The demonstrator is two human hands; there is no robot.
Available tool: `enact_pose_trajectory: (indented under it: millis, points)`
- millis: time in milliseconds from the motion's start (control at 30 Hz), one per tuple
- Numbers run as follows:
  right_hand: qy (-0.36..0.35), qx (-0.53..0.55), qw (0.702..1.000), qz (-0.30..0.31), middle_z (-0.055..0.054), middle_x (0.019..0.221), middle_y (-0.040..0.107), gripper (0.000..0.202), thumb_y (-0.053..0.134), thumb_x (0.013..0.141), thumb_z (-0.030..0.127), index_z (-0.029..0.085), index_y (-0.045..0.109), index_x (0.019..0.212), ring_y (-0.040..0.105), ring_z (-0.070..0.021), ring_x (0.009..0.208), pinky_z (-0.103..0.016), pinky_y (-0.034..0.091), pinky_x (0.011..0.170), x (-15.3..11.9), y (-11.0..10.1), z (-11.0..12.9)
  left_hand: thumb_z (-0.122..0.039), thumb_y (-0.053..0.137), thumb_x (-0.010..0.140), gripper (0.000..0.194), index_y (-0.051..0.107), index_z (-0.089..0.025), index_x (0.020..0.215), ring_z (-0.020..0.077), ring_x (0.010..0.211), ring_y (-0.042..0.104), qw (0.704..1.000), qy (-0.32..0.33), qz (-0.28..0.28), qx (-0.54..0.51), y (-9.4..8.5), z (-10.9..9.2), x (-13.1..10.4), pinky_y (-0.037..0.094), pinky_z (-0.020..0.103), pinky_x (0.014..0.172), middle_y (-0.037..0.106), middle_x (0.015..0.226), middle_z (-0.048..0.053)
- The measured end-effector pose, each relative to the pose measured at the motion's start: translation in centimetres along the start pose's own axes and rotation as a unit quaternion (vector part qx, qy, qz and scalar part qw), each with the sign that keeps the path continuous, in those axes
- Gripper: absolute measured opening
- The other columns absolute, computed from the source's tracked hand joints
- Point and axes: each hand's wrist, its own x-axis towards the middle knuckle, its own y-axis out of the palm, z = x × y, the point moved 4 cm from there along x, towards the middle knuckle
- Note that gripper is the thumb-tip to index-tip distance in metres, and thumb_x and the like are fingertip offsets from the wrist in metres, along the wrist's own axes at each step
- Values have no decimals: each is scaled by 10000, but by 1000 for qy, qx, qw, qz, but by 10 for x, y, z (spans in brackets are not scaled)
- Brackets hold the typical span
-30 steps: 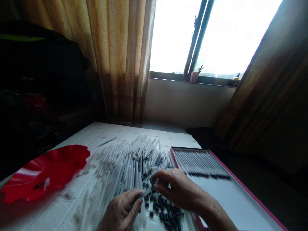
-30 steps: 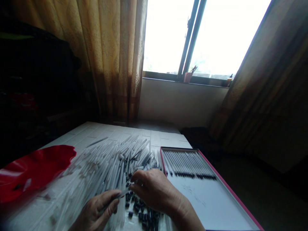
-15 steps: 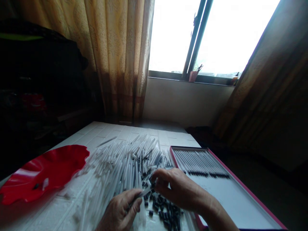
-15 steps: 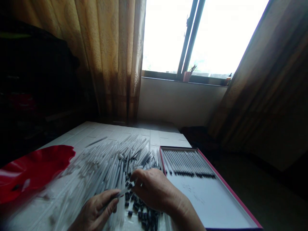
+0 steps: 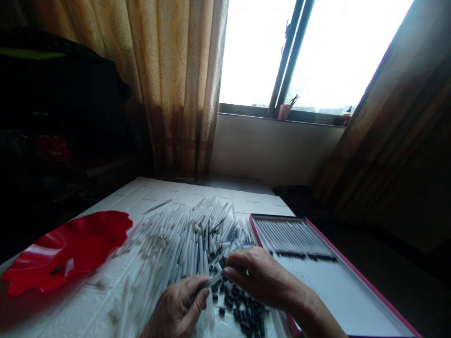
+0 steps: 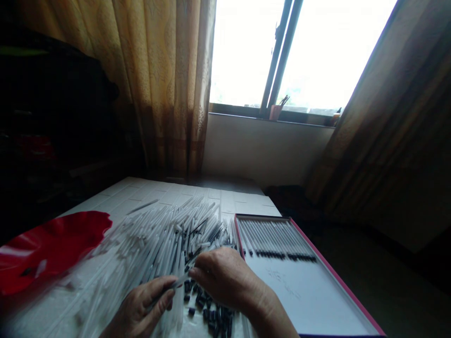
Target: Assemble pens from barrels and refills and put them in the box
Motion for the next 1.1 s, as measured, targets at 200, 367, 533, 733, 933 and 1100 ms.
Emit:
enact_pose_trajectory:
  millis: [200,367,533,733,933,1100]
  points:
    - [7,42,999,3,73,612,455,105,622,859,147,186,596,765,398,-76,564,-218,261,548,-2,0,0,-195,548,966,190,661,-277,1095,107,666,732,1000,-10,7,2,1,1,0,547,134,652,758,807,-51]
    - [10,39,999,0,69,591,441,195,625,843,142,177,549,666,379,-80,558,-219,271,539,-1,0,0,-210,531,976,187,673,-263,1085,104,593,717,1000,19,-16,10,0,-4,3,536,129,598,742,735,-48]
    - [14,47,999,-1,51,615,514,151,645,854,159,166,624,704,451,-85,576,-216,304,558,0,0,-2,-236,524,989,185,691,-252,1067,107,573,722,1000,17,-16,12,-2,-6,6,541,123,579,734,681,-46]
    - [-13,51,998,-23,57,604,502,149,635,862,145,164,650,714,437,-87,564,-219,324,557,-2,-1,-1,-269,558,980,164,699,-256,1063,156,798,773,999,11,-19,25,-3,-2,4,587,171,739,798,908,12]
    - [-36,118,987,-101,44,606,559,128,566,880,181,164,670,806,458,-88,524,-216,351,526,-2,-8,-5,-257,519,992,180,695,-242,1029,161,803,743,998,-39,49,-11,-3,-5,6,567,186,735,756,860,12]
    - [-19,133,987,-93,16,678,649,141,540,841,118,174,669,828,528,-101,560,-212,390,536,-10,-21,-13,-256,461,1012,215,674,-249,983,139,765,738,996,-49,72,-27,-2,-9,8,530,157,675,760,851,-15]
